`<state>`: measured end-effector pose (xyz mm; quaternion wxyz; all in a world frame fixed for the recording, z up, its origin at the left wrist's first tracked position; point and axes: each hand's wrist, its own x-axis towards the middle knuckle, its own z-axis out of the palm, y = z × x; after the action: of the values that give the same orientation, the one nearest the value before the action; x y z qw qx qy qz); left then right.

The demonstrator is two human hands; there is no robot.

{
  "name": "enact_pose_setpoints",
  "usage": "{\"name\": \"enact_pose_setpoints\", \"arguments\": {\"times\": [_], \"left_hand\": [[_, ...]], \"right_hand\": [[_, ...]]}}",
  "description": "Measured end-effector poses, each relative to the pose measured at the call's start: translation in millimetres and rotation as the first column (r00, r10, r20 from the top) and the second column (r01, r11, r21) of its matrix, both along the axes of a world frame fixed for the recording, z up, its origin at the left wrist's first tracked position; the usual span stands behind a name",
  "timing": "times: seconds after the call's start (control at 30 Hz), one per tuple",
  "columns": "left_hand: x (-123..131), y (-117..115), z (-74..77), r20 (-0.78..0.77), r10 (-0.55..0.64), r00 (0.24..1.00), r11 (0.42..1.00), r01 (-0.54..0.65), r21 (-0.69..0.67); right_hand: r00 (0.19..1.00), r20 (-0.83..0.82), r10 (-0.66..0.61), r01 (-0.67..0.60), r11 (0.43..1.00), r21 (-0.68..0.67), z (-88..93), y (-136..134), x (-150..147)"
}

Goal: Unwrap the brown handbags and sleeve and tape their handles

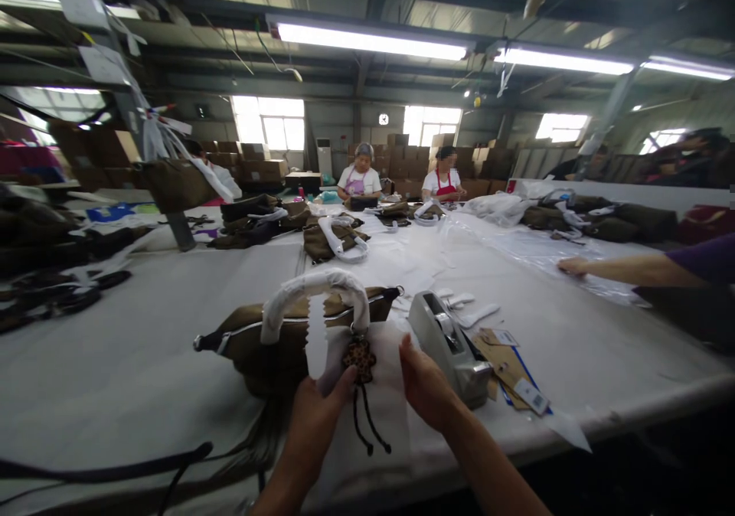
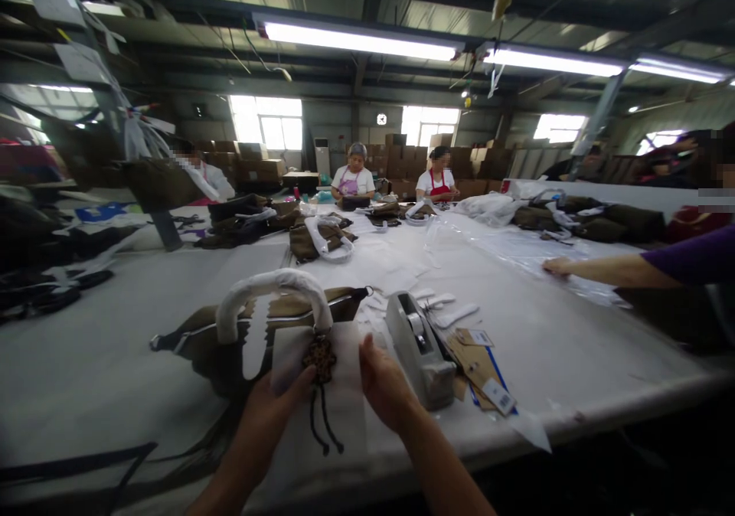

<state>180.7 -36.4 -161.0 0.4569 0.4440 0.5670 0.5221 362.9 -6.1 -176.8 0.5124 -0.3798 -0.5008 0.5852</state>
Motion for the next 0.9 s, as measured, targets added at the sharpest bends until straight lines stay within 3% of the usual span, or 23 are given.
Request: {"name": "enact_pose_setpoints", "arguments": {"times": [0.1,0.2,0.33,0.43,0.5,0.7,0.9], "left_hand": [[-1,1,0.0,-0.032,0.002,0.999,1.0,-0.002,0.0],[0,1,-0.6,-0.105,-0.016,0.994,0.999,0.021,0.048],[7,-5,-0.9,-0.105,-0.025,0.994,0.99,0.039,0.138],[14,-9,-2.5,-0.058,0.042,0.997,0.968,-0.026,0.251],[17,-10,-4.4,-0.118,0.089,0.989,0.955,-0.051,0.292],[17,-6,-5.4,-0.455,0.141,0.879,0.954,0.002,0.299],[22,-3,6.9,-0.699,0.1,0.708,0.987,0.021,0.162]], "right_hand": [[0.992,-0.127,0.003,-0.014,0.996,-0.085,-16.8,-2,-10],[0.991,-0.068,-0.112,0.116,0.991,0.065,-24.7,-4,-30],[0.921,0.093,-0.378,0.337,0.894,0.297,-25.5,-7,-54],[0.866,0.187,-0.463,0.386,0.859,0.337,-21.8,-10,-60],[0.848,0.219,-0.482,0.386,0.846,0.368,-18.0,-10,-60],[0.909,0.13,-0.395,0.355,0.9,0.252,-12.1,-2,-57],[0.856,0.128,-0.501,0.434,0.83,0.35,-15.8,-6,-70]]}}
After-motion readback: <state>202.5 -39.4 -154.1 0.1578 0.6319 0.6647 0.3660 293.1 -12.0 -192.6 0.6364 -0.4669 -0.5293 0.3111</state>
